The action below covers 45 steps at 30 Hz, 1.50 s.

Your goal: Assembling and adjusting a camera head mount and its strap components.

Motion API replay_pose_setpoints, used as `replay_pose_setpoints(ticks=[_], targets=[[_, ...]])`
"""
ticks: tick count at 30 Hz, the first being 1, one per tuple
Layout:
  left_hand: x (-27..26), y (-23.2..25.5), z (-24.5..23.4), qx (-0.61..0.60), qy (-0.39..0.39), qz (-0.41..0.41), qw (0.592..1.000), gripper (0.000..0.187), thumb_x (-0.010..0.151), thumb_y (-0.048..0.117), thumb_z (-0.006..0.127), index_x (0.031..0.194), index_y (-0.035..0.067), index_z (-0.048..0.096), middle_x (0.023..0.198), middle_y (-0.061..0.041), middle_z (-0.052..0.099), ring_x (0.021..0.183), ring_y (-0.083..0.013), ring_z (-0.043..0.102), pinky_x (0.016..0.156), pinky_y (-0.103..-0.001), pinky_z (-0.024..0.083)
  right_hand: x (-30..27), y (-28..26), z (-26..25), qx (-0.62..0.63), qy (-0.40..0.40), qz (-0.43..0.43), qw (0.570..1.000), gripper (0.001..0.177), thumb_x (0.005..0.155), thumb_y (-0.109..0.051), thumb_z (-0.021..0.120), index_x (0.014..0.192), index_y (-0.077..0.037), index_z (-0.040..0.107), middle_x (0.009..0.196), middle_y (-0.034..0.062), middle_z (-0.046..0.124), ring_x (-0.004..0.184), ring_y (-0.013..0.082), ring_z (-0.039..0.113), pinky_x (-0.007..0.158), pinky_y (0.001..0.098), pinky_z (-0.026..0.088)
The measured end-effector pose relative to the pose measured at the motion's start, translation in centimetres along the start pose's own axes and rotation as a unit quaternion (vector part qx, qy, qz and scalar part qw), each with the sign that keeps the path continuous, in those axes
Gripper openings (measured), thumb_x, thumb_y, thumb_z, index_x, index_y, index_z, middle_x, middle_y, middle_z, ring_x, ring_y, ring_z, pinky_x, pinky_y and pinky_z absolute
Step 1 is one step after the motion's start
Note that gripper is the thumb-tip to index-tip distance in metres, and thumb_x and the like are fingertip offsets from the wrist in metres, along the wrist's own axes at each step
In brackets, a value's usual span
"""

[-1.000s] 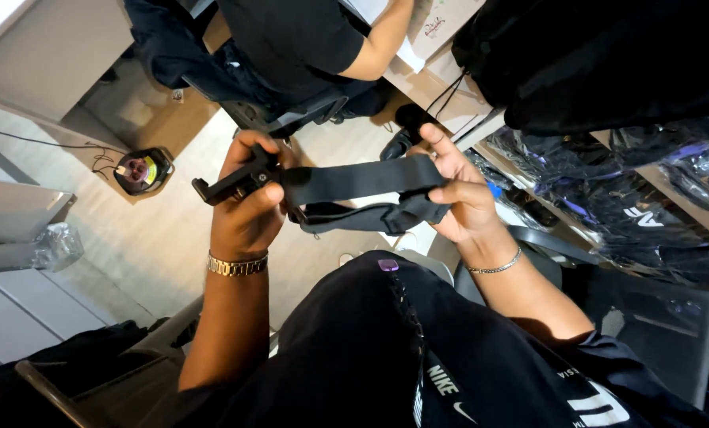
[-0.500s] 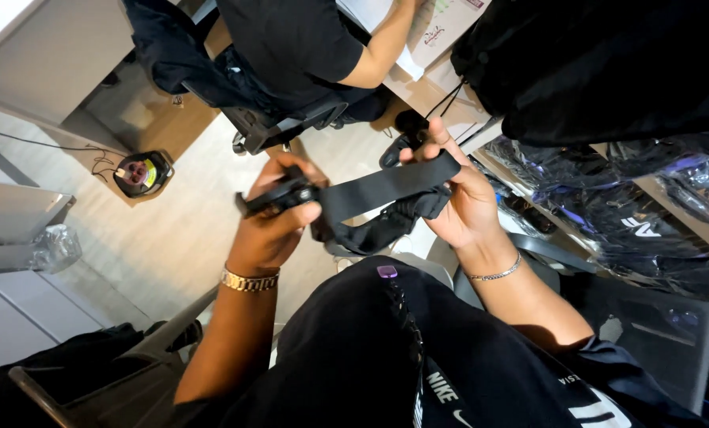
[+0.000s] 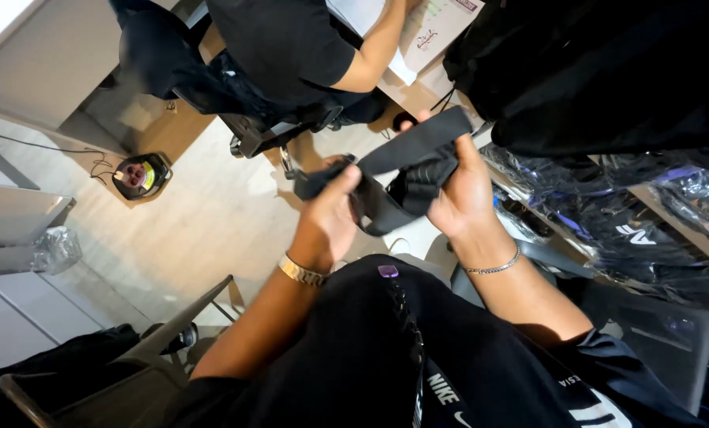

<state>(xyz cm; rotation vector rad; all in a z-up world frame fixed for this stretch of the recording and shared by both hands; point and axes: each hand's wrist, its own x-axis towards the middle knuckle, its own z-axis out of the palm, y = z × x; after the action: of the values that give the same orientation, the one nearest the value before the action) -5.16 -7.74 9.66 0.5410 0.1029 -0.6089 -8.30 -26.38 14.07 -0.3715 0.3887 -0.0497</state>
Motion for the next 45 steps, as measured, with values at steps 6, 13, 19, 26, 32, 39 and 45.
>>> replay_pose_setpoints(ticks=[6,13,19,26,32,39,45], targets=[[1.7,0.7,1.0,-0.116,-0.084,-0.076,0.987,0.021,0.098,0.022,0.069,0.114,0.011,0.063,0.100,-0.007,0.067,0.098,-0.0218,0.064,0.096,-0.039,0.050,1.9,-3.3,-7.6,-0.121,-0.110,0.012,0.987,0.035,0.111,-0.035,0.054,0.118,-0.003,0.065,0.101,0.0116,0.067,0.091,0.0254,0.064,0.081,0.0410,0.053],[5.7,0.3,1.3,-0.193,-0.042,-0.046,0.979,0.021,0.102,0.026,0.068,0.109,0.005,0.068,0.110,-0.007,0.072,0.110,-0.0221,0.067,0.107,-0.038,0.051,1.2,-8.6,-7.1,-0.216,-0.060,0.132,0.966,0.039,0.092,-0.028,0.054,0.120,-0.001,0.062,0.108,0.0074,0.072,0.099,0.0231,0.069,0.091,0.0428,0.055],[8.0,-0.2,3.3,-0.135,0.028,0.022,0.990,0.026,0.099,0.031,0.067,0.109,0.008,0.070,0.109,-0.008,0.075,0.107,-0.0244,0.068,0.099,-0.039,0.053,3.3,-11.7,-12.4,-0.068,-0.275,0.175,0.943,0.036,0.111,0.000,0.063,0.143,0.007,0.050,0.116,0.0146,0.067,0.106,0.0233,0.067,0.104,0.0411,0.052],[12.8,-3.8,-1.4,-0.134,0.137,0.048,0.980,0.025,0.095,0.035,0.072,0.104,0.012,0.071,0.098,-0.002,0.075,0.089,-0.0186,0.073,0.074,-0.030,0.058,2.5,-14.1,-9.5,-0.098,-0.242,0.050,0.964,0.051,0.097,0.001,0.071,0.144,-0.004,0.051,0.128,0.0178,0.067,0.120,0.0288,0.068,0.111,0.0450,0.051],[14.8,-5.2,-2.7,-0.185,0.148,0.029,0.971,0.020,0.096,0.028,0.076,0.101,0.010,0.071,0.096,-0.002,0.075,0.085,-0.0172,0.072,0.072,-0.028,0.059,3.9,-15.0,-12.3,-0.062,-0.250,0.037,0.966,0.040,0.104,0.004,0.066,0.142,-0.006,0.055,0.132,0.0155,0.067,0.125,0.0281,0.067,0.112,0.0434,0.050],[12.7,-4.2,0.8,-0.156,0.168,0.008,0.973,0.021,0.091,0.030,0.074,0.099,0.012,0.070,0.095,-0.001,0.074,0.088,-0.0161,0.072,0.085,-0.030,0.059,5.4,-15.7,-12.9,-0.027,-0.154,0.068,0.985,0.030,0.107,-0.005,0.055,0.137,-0.008,0.060,0.135,0.0118,0.068,0.129,0.0265,0.063,0.109,0.0422,0.050],[11.7,-2.9,0.7,-0.108,0.091,-0.066,0.988,0.035,0.087,0.048,0.075,0.099,0.016,0.070,0.095,0.000,0.073,0.086,-0.0185,0.067,0.069,-0.034,0.050,5.1,-14.9,-9.9,-0.072,-0.173,0.027,0.982,0.033,0.106,-0.007,0.058,0.138,-0.009,0.060,0.134,0.0118,0.067,0.127,0.0271,0.064,0.109,0.0435,0.051]])
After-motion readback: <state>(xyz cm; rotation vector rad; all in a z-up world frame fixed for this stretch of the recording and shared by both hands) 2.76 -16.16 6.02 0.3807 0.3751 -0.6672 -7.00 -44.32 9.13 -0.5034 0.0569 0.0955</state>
